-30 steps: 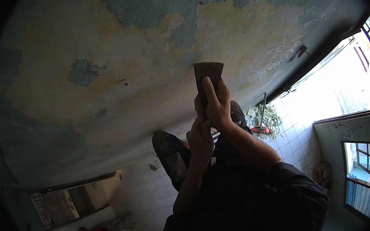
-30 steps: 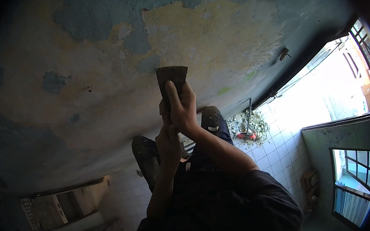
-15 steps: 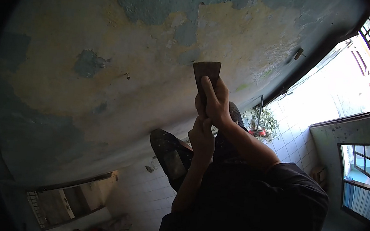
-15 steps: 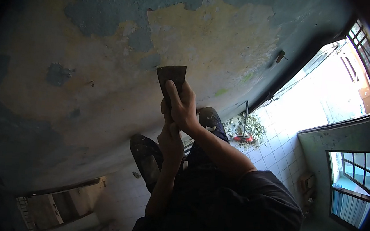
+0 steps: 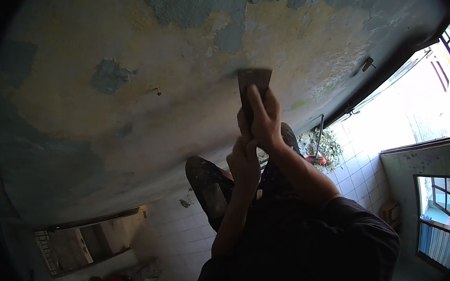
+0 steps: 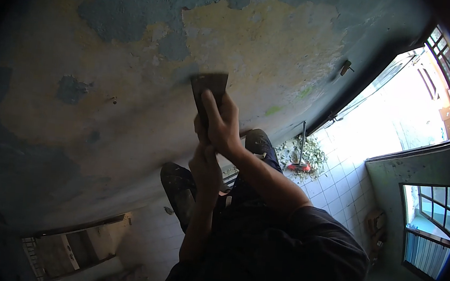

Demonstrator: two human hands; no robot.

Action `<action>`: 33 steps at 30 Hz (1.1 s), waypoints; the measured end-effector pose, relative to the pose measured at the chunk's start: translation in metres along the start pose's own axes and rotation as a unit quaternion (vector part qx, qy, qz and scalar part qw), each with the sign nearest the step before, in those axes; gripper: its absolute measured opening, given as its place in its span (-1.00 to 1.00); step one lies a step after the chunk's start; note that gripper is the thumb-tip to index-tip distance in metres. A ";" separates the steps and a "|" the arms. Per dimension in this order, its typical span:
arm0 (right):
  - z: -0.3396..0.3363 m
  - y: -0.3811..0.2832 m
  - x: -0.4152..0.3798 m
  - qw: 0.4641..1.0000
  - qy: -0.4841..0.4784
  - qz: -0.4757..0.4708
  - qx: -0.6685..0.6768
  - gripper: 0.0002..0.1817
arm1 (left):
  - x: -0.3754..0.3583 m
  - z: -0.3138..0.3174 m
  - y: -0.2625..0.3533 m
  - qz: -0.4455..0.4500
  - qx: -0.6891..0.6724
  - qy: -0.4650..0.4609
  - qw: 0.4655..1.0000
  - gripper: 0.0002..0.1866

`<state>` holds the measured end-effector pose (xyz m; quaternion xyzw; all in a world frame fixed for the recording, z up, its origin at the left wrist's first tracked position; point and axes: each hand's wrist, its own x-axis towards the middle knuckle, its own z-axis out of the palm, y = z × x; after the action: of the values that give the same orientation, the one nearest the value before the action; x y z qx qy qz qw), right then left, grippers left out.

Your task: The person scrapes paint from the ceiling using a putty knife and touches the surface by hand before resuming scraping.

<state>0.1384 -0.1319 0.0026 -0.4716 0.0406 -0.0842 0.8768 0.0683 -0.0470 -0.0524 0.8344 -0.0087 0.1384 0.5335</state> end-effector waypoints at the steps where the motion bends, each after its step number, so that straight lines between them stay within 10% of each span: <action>1: 0.008 -0.019 0.005 1.000 -0.002 -0.025 0.009 -0.69 | 0.009 -0.001 0.011 -0.002 0.000 -0.001 1.000 -0.69; 6: 0.031 -0.080 0.017 0.997 -0.009 -0.077 0.024 -0.70 | 0.045 -0.008 0.064 0.117 -0.001 -0.007 0.993 -0.68; 33: -0.005 0.004 -0.009 1.000 0.003 0.016 0.002 -0.70 | -0.012 -0.003 0.008 -0.034 -0.007 -0.024 0.999 -0.71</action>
<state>0.1291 -0.1321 -0.0040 -0.4689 0.0511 -0.0717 0.8789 0.0547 -0.0490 -0.0472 0.8334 0.0056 0.1005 0.5434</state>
